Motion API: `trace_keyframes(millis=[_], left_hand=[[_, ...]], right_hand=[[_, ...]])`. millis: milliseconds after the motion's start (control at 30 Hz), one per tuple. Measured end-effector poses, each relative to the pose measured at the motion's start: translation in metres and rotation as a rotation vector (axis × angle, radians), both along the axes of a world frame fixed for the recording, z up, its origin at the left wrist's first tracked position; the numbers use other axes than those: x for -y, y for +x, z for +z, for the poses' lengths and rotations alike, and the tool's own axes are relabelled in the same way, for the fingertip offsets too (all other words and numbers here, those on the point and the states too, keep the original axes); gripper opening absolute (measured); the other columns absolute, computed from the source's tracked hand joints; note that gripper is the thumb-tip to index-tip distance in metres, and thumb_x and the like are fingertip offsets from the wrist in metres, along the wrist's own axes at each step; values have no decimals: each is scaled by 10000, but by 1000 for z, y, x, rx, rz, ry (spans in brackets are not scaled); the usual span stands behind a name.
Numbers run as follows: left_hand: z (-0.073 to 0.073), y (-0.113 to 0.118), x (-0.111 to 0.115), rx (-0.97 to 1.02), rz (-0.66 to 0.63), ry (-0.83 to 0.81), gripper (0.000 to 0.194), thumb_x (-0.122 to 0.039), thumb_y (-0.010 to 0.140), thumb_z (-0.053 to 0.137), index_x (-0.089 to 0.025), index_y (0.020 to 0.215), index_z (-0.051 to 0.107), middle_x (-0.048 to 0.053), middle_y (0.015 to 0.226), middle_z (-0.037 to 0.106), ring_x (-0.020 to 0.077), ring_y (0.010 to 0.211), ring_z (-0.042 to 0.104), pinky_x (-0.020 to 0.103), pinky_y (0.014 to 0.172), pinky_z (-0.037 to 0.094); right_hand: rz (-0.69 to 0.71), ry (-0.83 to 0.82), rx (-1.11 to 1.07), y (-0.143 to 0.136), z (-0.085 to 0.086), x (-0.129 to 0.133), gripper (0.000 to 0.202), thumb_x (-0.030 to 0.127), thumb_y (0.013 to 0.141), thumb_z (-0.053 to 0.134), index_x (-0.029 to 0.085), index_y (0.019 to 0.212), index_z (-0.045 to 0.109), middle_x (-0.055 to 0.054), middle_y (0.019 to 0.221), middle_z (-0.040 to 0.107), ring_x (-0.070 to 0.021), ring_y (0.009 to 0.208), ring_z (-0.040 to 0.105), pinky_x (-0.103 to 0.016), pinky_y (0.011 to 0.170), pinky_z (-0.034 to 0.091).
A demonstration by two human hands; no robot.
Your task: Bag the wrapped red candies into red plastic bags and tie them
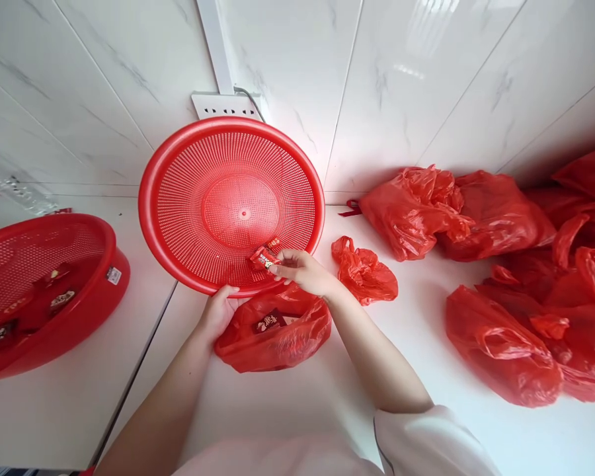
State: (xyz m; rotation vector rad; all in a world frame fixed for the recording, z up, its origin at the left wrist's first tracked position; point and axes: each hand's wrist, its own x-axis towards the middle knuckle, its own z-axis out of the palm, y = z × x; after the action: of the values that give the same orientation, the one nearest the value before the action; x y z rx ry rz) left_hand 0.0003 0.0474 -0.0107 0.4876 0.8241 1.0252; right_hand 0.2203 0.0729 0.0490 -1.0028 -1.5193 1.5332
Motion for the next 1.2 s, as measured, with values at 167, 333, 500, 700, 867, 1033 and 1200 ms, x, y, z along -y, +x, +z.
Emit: trace_keyframes(millis=[167, 333, 500, 700, 867, 1033, 1200], left_hand=[[0, 0, 3, -38, -38, -35, 351, -224, 748, 551, -80, 1047, 665, 130, 1011, 731, 311, 1058, 649, 461, 963, 478], [-3, 1, 3, -114, 2, -1, 299, -190, 717, 592, -84, 982, 683, 123, 992, 736, 318, 1037, 658, 446, 957, 484], [-2, 4, 4, -180, -24, 58, 385, -144, 709, 603, -116, 1088, 667, 92, 981, 741, 319, 1080, 638, 452, 977, 471], [-5, 4, 8, -150, -70, 76, 386, -152, 723, 588, -125, 1099, 666, 110, 1059, 722, 332, 1133, 608, 438, 959, 482], [-6, 2, 6, -135, -86, 59, 343, -176, 727, 575, -110, 1046, 680, 119, 1053, 720, 338, 1129, 607, 454, 956, 483], [0, 5, 4, -114, -39, 70, 366, -152, 684, 584, -104, 1035, 673, 110, 1053, 721, 330, 1122, 611, 460, 963, 476], [4, 6, 4, -108, -39, 42, 383, -161, 675, 584, -111, 1044, 671, 98, 1026, 729, 322, 1087, 631, 464, 969, 469]], right_hand=[[166, 59, 71, 5, 14, 9, 242, 397, 831, 647, 160, 845, 600, 0, 784, 640, -116, 714, 596, -244, 668, 476], [390, 198, 380, 3, 12, 12, 187, 330, 868, 595, 166, 935, 654, -35, 892, 695, -156, 814, 654, -278, 754, 507], [-111, 541, 659, -17, -26, 2, 376, 286, 906, 534, 169, 1262, 523, -137, 1297, 562, -216, 1174, 542, -379, 997, 421], [-125, 494, 752, -16, -55, -9, 417, 243, 867, 584, 168, 1275, 540, -155, 1255, 576, -242, 1187, 515, -442, 1031, 378], [-177, 272, 468, 1, -50, -19, 259, 275, 896, 524, 162, 1101, 635, -67, 955, 695, -165, 836, 650, -325, 813, 504], [-105, -89, -73, 3, -36, -18, 450, 388, 780, 694, 149, 1152, 607, -56, 887, 714, -156, 755, 681, -265, 667, 539], [147, 65, 75, -3, -7, 0, 361, 393, 847, 633, 167, 1127, 659, -54, 938, 717, -161, 832, 668, -302, 767, 529]])
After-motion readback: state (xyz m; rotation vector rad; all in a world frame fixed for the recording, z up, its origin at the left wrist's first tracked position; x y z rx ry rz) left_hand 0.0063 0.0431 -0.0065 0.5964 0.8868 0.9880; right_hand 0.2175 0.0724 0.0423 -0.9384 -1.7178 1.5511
